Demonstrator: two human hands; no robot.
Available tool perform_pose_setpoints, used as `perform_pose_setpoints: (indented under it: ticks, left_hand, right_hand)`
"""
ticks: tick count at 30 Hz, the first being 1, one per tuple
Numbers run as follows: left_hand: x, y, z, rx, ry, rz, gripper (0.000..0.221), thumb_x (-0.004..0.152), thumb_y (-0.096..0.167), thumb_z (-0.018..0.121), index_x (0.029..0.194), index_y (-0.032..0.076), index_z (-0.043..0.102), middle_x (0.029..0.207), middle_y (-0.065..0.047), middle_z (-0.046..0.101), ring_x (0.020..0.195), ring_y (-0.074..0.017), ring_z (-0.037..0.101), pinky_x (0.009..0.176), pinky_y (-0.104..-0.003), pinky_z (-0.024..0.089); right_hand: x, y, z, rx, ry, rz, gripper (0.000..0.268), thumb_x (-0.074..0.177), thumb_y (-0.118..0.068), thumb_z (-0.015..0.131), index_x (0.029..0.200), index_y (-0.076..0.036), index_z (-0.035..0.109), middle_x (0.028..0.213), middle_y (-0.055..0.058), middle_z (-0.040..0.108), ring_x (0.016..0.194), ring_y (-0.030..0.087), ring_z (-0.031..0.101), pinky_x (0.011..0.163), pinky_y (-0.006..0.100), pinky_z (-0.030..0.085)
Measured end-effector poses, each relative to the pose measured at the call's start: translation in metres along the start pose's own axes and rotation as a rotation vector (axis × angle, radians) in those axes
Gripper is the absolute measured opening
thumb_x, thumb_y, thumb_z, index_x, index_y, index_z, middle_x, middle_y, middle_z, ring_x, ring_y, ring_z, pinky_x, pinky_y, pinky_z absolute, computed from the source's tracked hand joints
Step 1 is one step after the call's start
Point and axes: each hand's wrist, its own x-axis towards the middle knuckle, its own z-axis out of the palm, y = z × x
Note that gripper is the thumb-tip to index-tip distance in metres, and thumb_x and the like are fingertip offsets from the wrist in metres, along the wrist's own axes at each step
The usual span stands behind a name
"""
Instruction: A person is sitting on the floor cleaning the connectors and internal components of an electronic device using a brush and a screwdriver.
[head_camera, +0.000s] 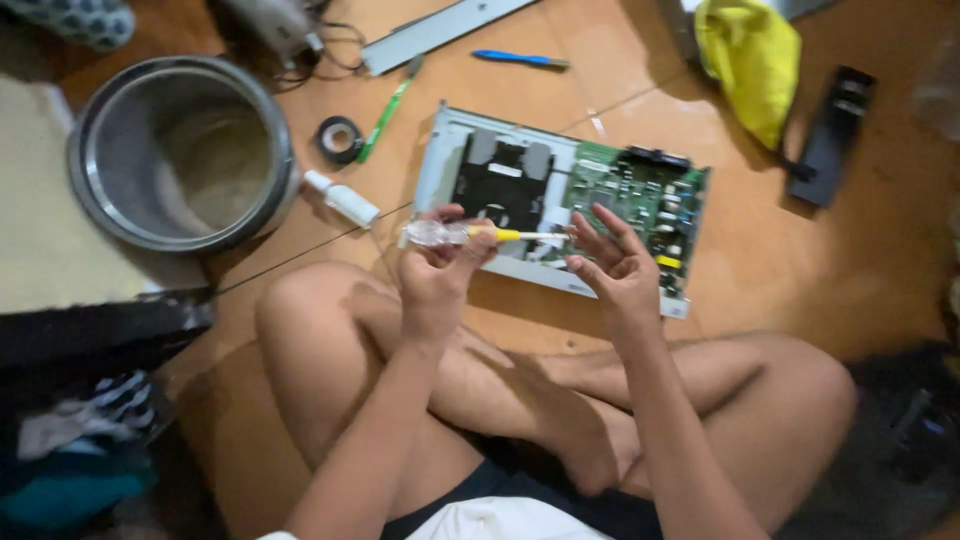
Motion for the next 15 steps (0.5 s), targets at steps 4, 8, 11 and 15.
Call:
perform_pose_setpoints:
  ticks: [4,8,11,15]
  left_hand:
    - [0.033,0.066,-0.02,0.243,0.068,0.269,0.035,0.081,0.004,0.087,0.104,0.002,0.061,0.089,-0.014,0.075,0.073,-0.0091,0.069,0.065,-0.019,0.065]
    - [0.084,0.102,-0.076,0.538,-0.224,0.266,0.027,0.092,0.005,0.083,0.111,-0.001,0.063,0.095,-0.015,0.074,0.078,-0.0115,0.072,0.073,-0.024,0.065]
    - [0.101,0.105,-0.097,0.656,-0.297,0.204,0.025,0.092,0.002,0.081,0.111,0.001,0.066,0.096,-0.012,0.073,0.083,-0.0114,0.072,0.077,-0.026,0.063]
    - [0.117,0.088,-0.101,0.924,-0.374,0.262,0.021,0.09,0.01,0.086,0.105,0.004,0.074,0.089,-0.016,0.074,0.084,-0.0209,0.076,0.072,-0.033,0.063]
  right_hand:
    - [0.009,0.029,0.03,-0.441,-0.056,-0.16,0.039,0.087,-0.005,0.082,0.123,-0.011,0.07,0.119,0.009,0.075,0.117,0.023,0.069,0.096,0.034,0.057]
    - [0.019,0.061,0.086,-0.964,-0.155,-0.733,0.022,0.08,-0.024,0.092,0.099,-0.026,0.081,0.113,-0.002,0.074,0.108,0.028,0.067,0.094,0.041,0.053]
    - [0.022,0.086,0.114,-1.098,-0.19,-0.705,0.025,0.083,-0.033,0.088,0.104,-0.024,0.077,0.118,-0.002,0.07,0.115,0.025,0.061,0.097,0.039,0.044]
    - [0.035,0.125,0.113,-1.136,-0.153,-0.722,0.022,0.086,-0.04,0.084,0.102,-0.027,0.077,0.115,-0.006,0.071,0.114,0.021,0.061,0.097,0.039,0.04]
